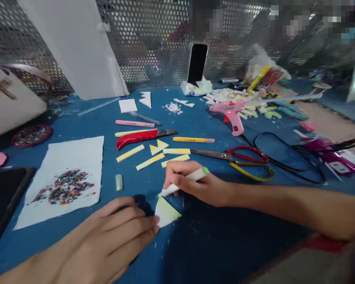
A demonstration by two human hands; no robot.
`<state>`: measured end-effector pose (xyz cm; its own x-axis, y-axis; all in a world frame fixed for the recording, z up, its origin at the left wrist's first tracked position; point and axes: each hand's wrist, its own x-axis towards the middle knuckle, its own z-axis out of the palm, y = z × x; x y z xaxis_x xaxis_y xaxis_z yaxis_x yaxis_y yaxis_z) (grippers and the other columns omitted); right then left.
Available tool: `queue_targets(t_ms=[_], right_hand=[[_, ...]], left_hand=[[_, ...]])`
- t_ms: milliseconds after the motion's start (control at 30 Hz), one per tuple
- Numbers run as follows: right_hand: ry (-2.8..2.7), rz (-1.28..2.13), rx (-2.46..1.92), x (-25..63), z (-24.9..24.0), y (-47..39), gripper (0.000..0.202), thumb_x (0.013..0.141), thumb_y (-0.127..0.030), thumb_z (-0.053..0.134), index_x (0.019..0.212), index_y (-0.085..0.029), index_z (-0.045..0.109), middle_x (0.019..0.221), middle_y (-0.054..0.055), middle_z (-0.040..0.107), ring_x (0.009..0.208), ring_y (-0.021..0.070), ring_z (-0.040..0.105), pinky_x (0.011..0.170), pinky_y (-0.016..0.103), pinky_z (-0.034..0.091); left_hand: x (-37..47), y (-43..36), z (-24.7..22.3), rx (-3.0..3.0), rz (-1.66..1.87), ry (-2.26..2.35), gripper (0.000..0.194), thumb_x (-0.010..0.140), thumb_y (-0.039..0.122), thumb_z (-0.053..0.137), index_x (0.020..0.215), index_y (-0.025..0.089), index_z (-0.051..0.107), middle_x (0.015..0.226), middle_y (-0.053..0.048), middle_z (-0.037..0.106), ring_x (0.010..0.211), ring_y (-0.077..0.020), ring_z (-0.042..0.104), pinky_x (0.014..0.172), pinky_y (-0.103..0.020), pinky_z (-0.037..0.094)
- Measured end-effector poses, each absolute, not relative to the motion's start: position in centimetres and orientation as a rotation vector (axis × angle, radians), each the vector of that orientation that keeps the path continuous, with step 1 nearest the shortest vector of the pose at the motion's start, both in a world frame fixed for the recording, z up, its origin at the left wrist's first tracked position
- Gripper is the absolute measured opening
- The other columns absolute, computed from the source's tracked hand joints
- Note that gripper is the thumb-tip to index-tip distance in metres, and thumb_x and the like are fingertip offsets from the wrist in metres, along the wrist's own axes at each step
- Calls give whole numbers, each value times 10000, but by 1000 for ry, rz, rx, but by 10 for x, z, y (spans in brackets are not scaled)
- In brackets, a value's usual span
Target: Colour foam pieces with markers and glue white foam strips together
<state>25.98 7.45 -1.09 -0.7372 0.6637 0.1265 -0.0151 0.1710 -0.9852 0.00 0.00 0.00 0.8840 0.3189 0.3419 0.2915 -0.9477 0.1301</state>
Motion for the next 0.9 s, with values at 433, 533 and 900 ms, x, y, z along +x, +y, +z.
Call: queue_targets(t_ms=[433,533,900], right_hand=[[-1839,1815,-621,264,-14,74,617,1011,-605,451,655,-120,589,631,0,539,487,66,494,438,187,394],[-1865,1626,-628,263,-13,74,536,1010,-561,499,761,-112,652,716,4,557,597,75,550,545,197,444],[-1891,1633,-645,263,-12,73,532,1018,-543,502,732,-114,635,697,1,552,578,72,536,541,200,429]], left_hand=[[3,1,3,2937,602,493,347,1073,164,383,1206,135,702,1166,-6,755,998,-152,654,1180,-312,280],[3,1,3,2933,605,486,355,1075,160,371,1206,133,700,1171,-10,753,992,-158,650,1138,-307,326],[5,1,4,2927,618,490,365,1073,142,360,1200,125,702,1167,-16,752,977,-163,655,1104,-325,349]])
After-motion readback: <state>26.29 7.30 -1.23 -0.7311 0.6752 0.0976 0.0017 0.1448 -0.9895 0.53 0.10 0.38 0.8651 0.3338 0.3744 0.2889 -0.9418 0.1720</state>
